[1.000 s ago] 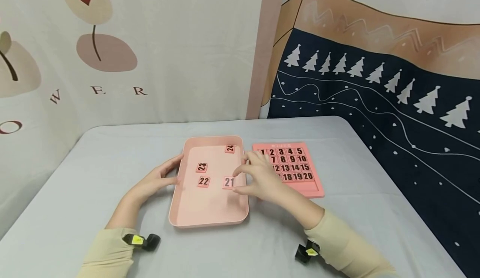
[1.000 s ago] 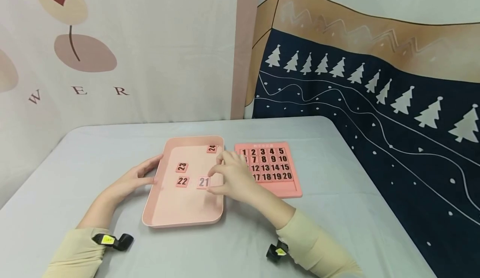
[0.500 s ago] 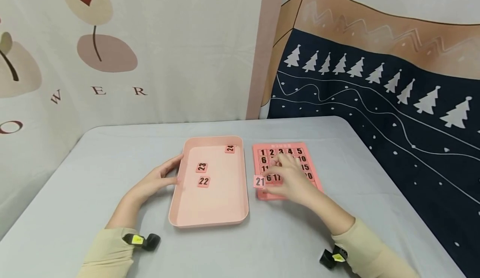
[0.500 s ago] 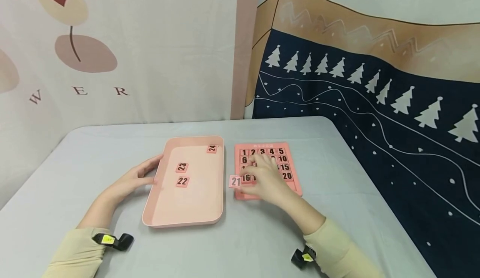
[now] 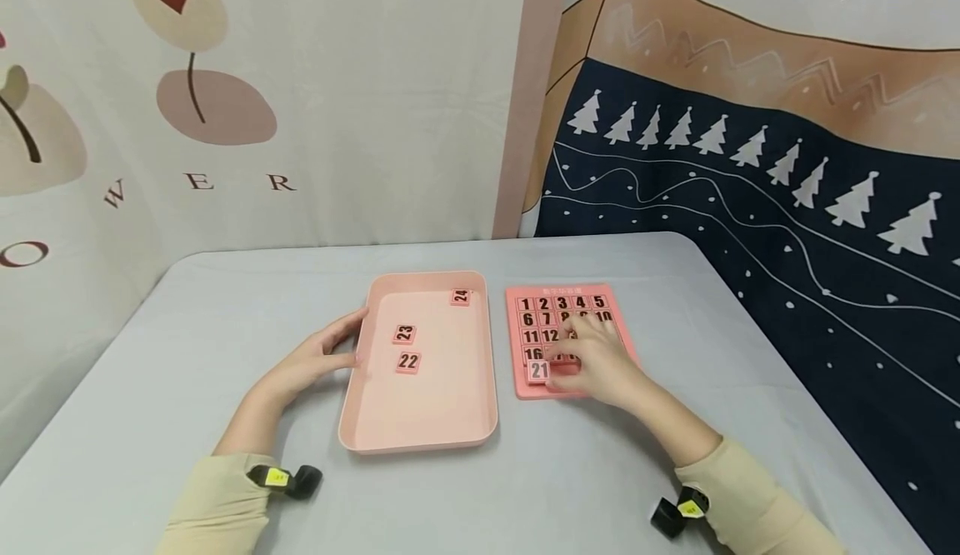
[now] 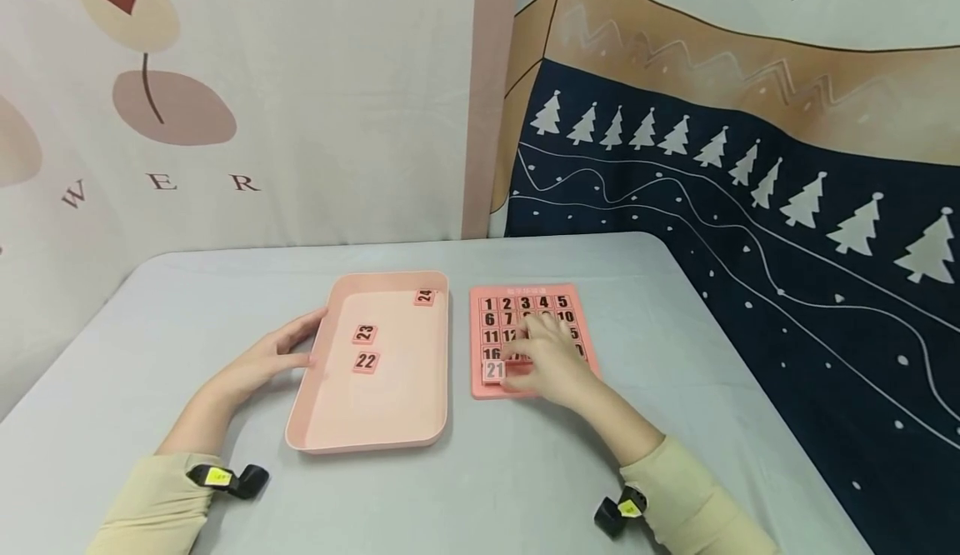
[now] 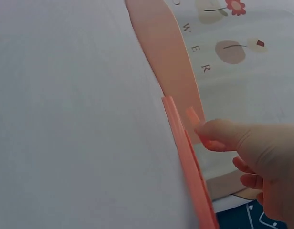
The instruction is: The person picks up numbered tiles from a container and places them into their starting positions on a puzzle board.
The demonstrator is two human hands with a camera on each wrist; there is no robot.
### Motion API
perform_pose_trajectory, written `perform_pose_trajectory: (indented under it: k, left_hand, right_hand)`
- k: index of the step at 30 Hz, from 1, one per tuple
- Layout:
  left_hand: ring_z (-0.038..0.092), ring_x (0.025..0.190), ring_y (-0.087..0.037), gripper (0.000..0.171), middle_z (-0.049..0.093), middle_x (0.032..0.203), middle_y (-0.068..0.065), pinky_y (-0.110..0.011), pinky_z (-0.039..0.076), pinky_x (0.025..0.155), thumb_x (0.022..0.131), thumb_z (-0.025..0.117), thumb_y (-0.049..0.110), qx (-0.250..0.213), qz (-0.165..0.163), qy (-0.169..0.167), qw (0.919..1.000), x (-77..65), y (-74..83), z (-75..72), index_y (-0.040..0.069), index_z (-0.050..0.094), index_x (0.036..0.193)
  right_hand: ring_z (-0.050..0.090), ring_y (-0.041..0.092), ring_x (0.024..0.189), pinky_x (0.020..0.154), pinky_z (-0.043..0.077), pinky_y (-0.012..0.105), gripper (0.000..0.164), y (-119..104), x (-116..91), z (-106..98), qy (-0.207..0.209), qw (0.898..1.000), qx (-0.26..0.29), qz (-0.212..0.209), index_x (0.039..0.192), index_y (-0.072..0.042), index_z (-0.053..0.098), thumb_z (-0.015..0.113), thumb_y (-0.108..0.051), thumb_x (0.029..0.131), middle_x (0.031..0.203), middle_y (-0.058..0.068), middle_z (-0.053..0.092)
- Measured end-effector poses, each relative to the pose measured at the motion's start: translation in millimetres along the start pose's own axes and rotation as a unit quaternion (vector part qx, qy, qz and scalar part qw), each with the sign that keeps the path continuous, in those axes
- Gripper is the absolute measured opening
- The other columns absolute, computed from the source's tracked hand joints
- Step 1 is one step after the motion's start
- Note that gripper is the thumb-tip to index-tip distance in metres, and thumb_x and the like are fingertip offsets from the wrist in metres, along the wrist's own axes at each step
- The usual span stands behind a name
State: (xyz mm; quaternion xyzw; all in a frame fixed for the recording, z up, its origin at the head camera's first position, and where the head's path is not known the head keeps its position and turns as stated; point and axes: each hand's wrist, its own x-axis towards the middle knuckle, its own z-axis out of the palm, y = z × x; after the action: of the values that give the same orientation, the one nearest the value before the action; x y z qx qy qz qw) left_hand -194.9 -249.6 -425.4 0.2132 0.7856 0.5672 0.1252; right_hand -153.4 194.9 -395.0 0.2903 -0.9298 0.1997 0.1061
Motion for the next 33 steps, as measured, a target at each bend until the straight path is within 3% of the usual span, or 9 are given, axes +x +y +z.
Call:
perform_pose_trajectory:
  k: [2,5,9,14,17,23,28,33]
  left_hand:
    - [0.015,0.142,-0.032,0.072,0.024,0.155,-0.014,-0.011,0.023,0.103,0.09,0.064,0.009,0.001,-0.001,0.001,1.0,-0.3,-0.2,0.0,0.005,0.026,0.151]
    - [0.014,0.142,-0.032,0.072,0.024,0.155,-0.014,-0.029,0.019,0.113,0.091,0.064,0.009,0.001,-0.004,0.002,1.0,-0.5,-0.5,-0.1,0.005,0.026,0.151]
    - [0.014,0.142,-0.031,0.072,0.023,0.155,-0.014,-0.048,0.012,0.113,0.091,0.064,0.01,0.002,-0.005,0.002,1.0,-0.5,-1.3,-0.6,0.006,0.026,0.151]
    - [0.015,0.142,-0.031,0.071,0.024,0.155,-0.014,-0.019,0.021,0.109,0.091,0.064,0.009,0.0,0.001,0.001,1.0,-0.8,-2.6,-1.2,0.007,0.027,0.151]
    - [0.015,0.142,-0.032,0.071,0.024,0.155,-0.014,-0.011,0.023,0.104,0.091,0.064,0.008,-0.002,0.004,0.001,1.0,-1.0,-2.7,-0.9,0.006,0.027,0.151]
    - [0.015,0.142,-0.031,0.071,0.024,0.155,-0.013,-0.02,0.021,0.109,0.091,0.064,0.009,0.0,0.002,-0.001,1.0,-0.4,-2.2,-0.1,0.006,0.026,0.151]
    - [0.015,0.142,-0.03,0.071,0.024,0.155,-0.012,-0.025,0.019,0.111,0.091,0.064,0.009,0.001,0.001,-0.002,1.0,0.7,-1.5,-0.4,0.007,0.027,0.151]
    - [0.015,0.142,-0.032,0.071,0.024,0.155,-0.014,-0.045,0.014,0.114,0.091,0.064,0.009,0.006,0.0,0.002,1.0,0.7,-0.4,-0.4,0.005,0.026,0.151]
  right_hand:
    - [0.039,0.016,0.092,0.08,0.029,0.037,0.029,1.7,0.0,3.0,-0.002,1.0,-0.002,-0.003,0.091,-0.023,0.076,0.086,-0.032,0.066,0.098,-0.007,0.05]
    - [0.04,0.017,0.093,0.078,0.028,0.038,0.028,3.6,0.1,7.1,-0.002,1.0,-0.001,-0.004,0.091,-0.023,0.076,0.086,-0.032,0.066,0.097,-0.007,0.05]
    - [0.044,0.02,0.097,0.08,0.029,0.041,0.028,5.0,0.3,10.2,-0.006,1.0,0.004,0.003,0.093,-0.023,0.077,0.085,-0.033,0.068,0.098,-0.007,0.05]
    - [0.046,0.021,0.098,0.084,0.03,0.044,0.03,5.0,0.8,12.2,-0.018,1.0,0.011,0.016,0.096,-0.023,0.077,0.085,-0.034,0.069,0.099,-0.006,0.051]
    - [0.044,0.019,0.095,0.082,0.03,0.042,0.031,4.4,0.8,12.3,-0.025,0.999,0.013,0.02,0.098,-0.023,0.077,0.085,-0.034,0.069,0.099,-0.005,0.052]
    - [0.043,0.016,0.096,0.084,0.03,0.04,0.034,0.8,1.3,9.5,-0.033,0.999,0.011,0.022,0.1,-0.026,0.077,0.085,-0.037,0.069,0.1,-0.006,0.05]
    - [0.044,0.021,0.102,0.092,0.031,0.051,0.036,-15.8,13.6,3.9,0.007,0.999,0.036,0.017,0.102,-0.021,0.077,0.085,-0.033,0.069,0.103,-0.003,0.051]
    - [0.041,0.017,0.095,0.091,0.032,0.047,0.037,-43.4,38.9,6.5,0.027,0.999,0.039,-0.013,0.102,-0.021,0.076,0.085,-0.036,0.069,0.099,-0.006,0.048]
